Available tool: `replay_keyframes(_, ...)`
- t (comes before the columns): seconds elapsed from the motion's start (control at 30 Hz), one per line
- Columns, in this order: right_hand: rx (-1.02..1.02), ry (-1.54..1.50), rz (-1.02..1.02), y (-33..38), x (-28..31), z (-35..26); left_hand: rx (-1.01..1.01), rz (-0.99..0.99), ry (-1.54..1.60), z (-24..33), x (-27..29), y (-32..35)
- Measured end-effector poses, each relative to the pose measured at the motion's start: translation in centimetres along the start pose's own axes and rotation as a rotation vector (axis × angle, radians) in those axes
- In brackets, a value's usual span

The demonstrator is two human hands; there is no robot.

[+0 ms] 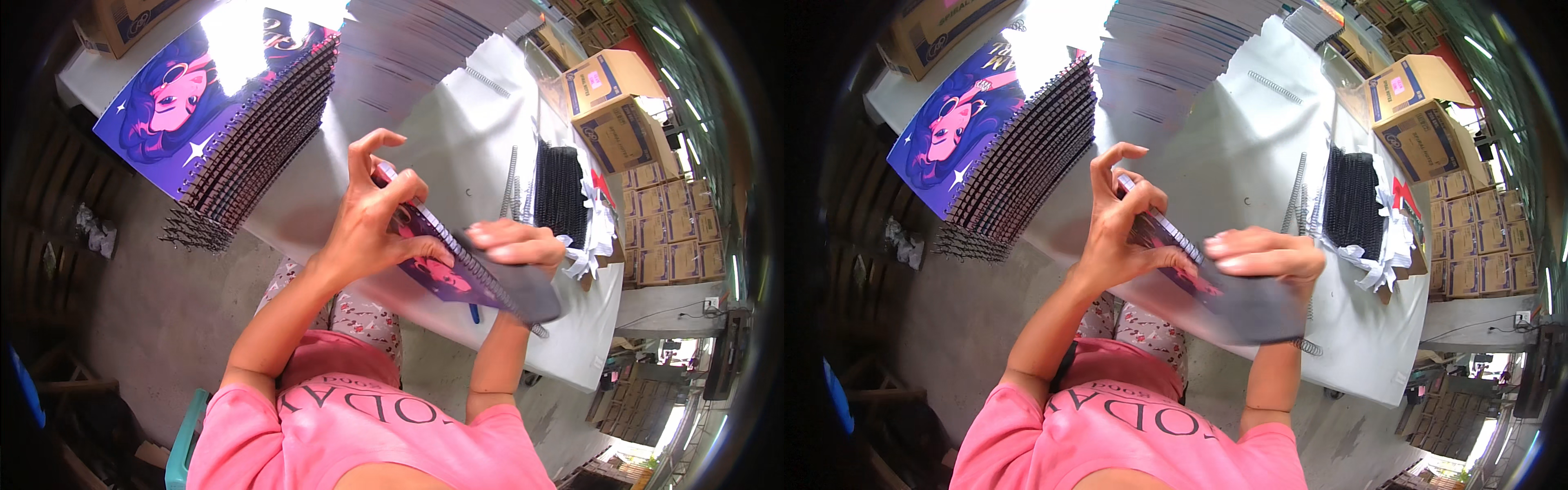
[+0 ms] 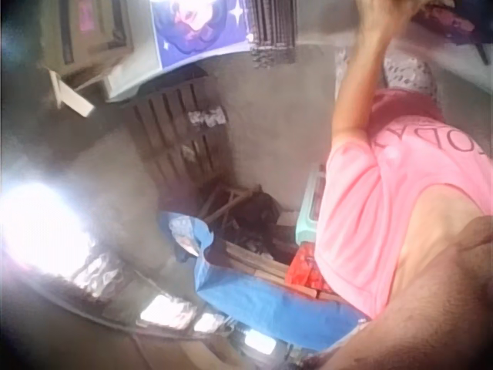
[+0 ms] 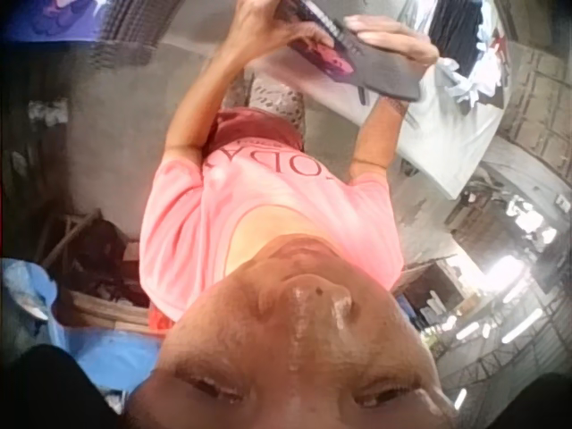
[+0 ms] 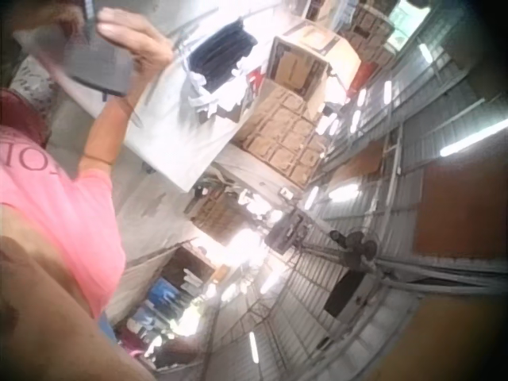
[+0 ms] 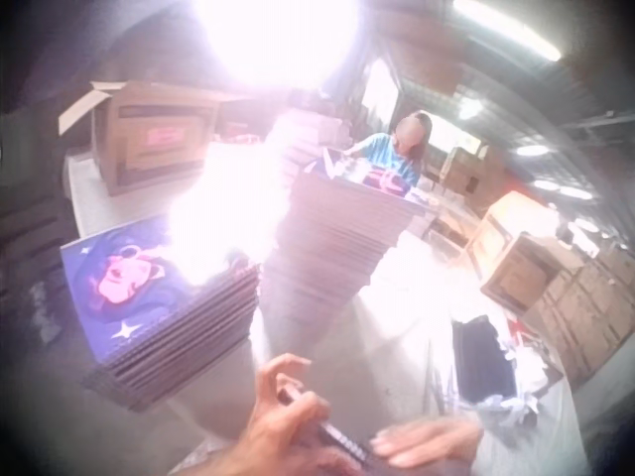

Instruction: The person inserts a spiral coil into a notebook, trims the excess coil with pliers, and places the finished notebook onto a stack.

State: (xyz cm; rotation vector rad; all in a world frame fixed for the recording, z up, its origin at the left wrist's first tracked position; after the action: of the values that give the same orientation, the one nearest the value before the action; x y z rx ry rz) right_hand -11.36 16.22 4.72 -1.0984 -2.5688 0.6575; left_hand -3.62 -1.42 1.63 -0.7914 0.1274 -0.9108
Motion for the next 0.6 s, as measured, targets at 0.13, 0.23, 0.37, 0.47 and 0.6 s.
replay_keyframes(0.13, -0.179, 0.696, 0.029, -2.3, 0.1, 1.9, -0.002, 0.037, 0.090, -1.2, 0.1, 0.0)
replay_keyframes(0.23, 0.208, -0.062, -0.093, -2.1, -2.3, -1.4, 0.000, 0.051, 0.141, -1.6, 0.1, 0.1)
replay_keyframes(0.37, -0.244, 0.542, -0.001, -2.7, 0.3, 2.4, -0.004, 0.058, 0.166, -1.9, 0.0, -0.3)
replay_keyframes(0.47, 0.183, 0.104, -0.194, -3.3, -3.3, -0.6, 0.149, 0.017, 0.261, -3.0, -0.3, 0.1)
replay_keyframes(0.6, -0.112, 0.250, -0.092, -4.2, -1.9, 1.7, 0.001, -0.022, 0.152, -3.1, -0.4, 0.2)
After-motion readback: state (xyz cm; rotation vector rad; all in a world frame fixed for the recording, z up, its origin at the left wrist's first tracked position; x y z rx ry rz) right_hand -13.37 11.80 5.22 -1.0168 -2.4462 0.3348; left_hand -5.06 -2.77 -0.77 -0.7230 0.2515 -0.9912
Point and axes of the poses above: each hand's wrist, its own y-axis away from the middle knuckle, its own x-axis out of the back of the hand, z = x × y, the point moved 5 cm from there along -y, towards the middle knuckle, and after that the axes turned 4 degrees about z, right-handed, at the moved point
